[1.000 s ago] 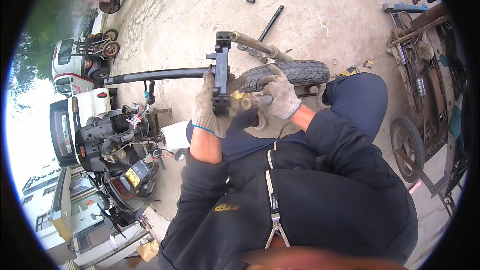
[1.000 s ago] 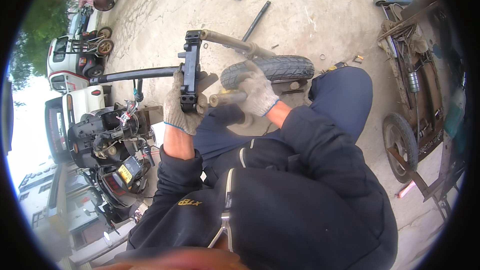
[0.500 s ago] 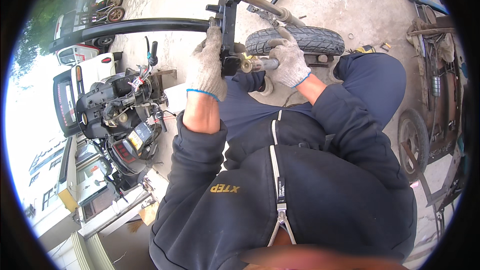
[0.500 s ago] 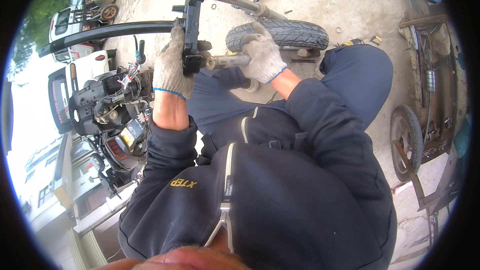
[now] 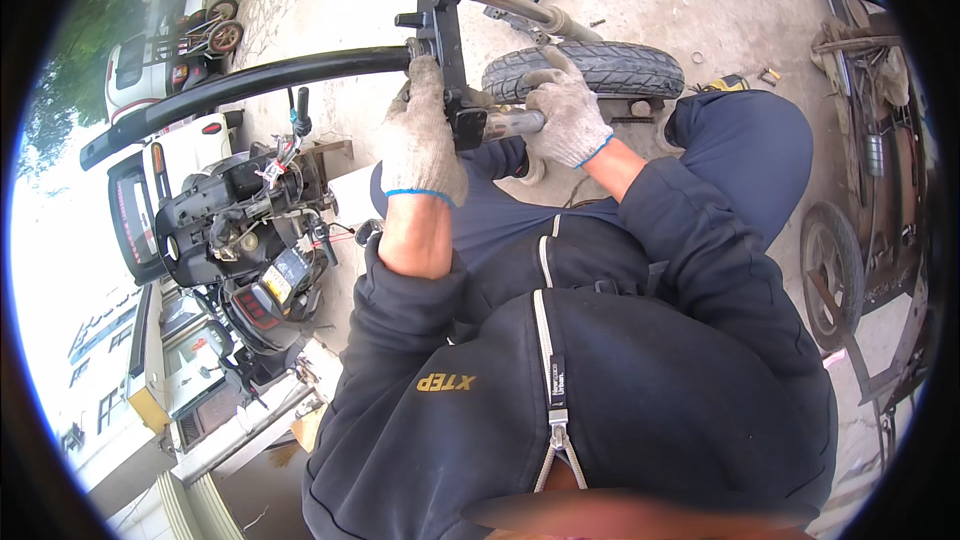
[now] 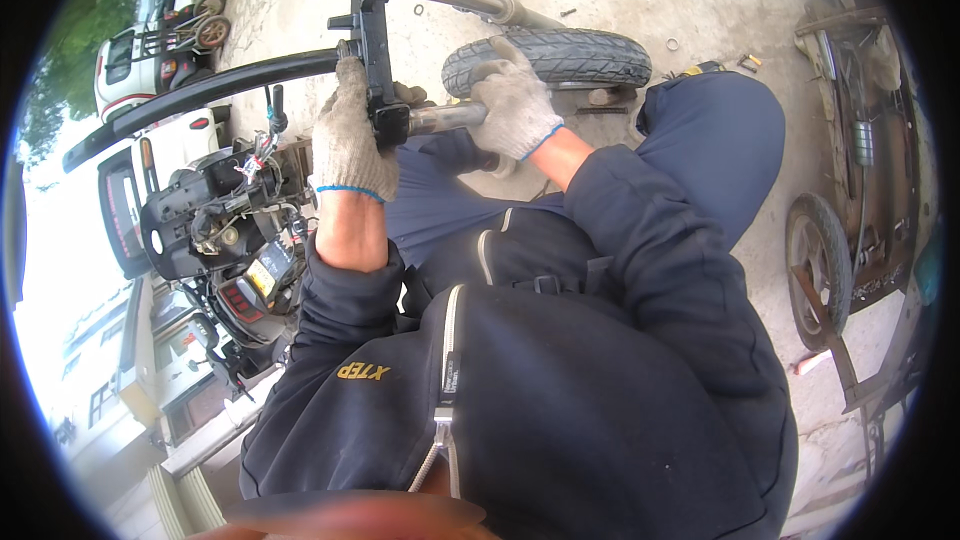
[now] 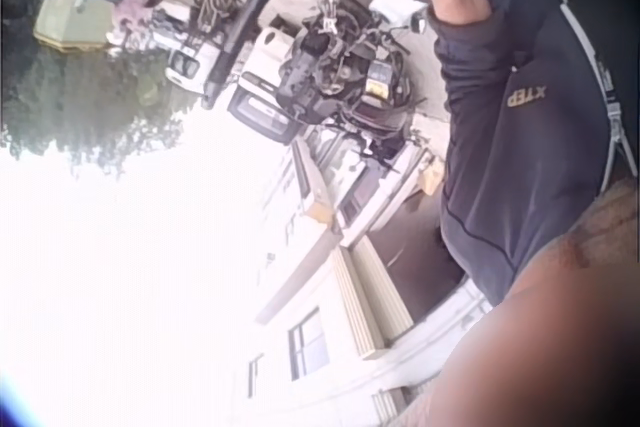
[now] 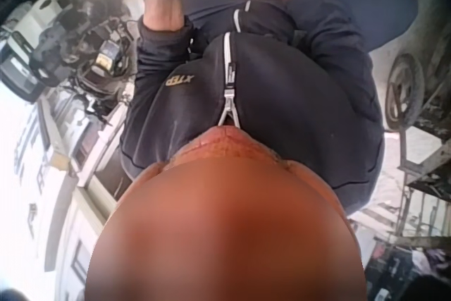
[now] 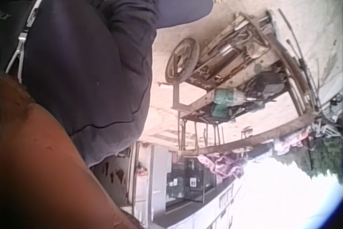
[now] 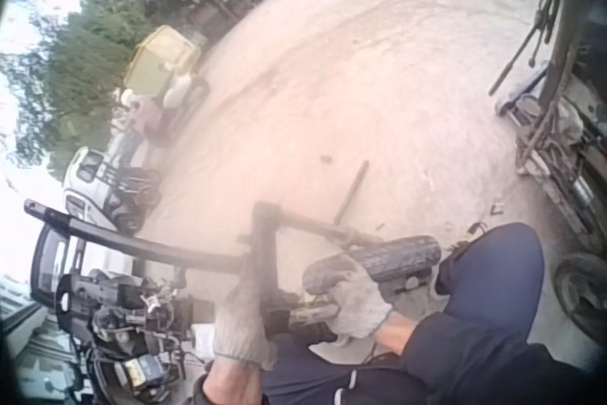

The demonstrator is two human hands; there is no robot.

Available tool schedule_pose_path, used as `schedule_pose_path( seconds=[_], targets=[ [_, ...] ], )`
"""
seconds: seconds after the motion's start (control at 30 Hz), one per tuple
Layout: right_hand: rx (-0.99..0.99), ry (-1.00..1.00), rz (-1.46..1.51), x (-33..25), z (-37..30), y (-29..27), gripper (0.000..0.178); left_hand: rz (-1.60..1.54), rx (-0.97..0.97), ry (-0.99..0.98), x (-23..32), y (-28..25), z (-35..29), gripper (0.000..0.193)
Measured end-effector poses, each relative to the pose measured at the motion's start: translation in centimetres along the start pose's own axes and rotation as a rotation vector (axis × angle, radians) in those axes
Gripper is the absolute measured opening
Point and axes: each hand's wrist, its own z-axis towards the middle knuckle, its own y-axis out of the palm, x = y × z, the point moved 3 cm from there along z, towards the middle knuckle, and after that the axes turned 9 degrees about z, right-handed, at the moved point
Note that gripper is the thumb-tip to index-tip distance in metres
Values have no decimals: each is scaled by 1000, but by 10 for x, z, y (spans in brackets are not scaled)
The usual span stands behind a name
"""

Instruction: The person sits on the floor and works on a scooter front fork assembly. They use a hammer to tap the fork tube into place, insert a bolt and nut, and then use a cordless impact wrench to tighten the fastener. The person also handles the front wheel and fork components during the process.

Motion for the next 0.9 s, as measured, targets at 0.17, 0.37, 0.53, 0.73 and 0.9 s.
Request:
schedule_pose_path(
  seconds=[0.17,0.37,0.53,0.73,0.9],
  targets=[
    [49,-53,11,-6,0,-1,16,81,38,82,-1,-1,-1,42],
    [123,-78,9,-13,0,-7,16,-23,7,52,-1,7,-8,42],
    [113,-20,22,-13,-3,-9,18,-64,8,88,-2,12,-12,45],
    [108,-66,-39,-9,2,-7,21,-161,-91,166,-8,17,-15,30],
    [-11,-115,-89,-9,6,-6,31,-270,-223,159,-10,20,-13,29]
  ],
)
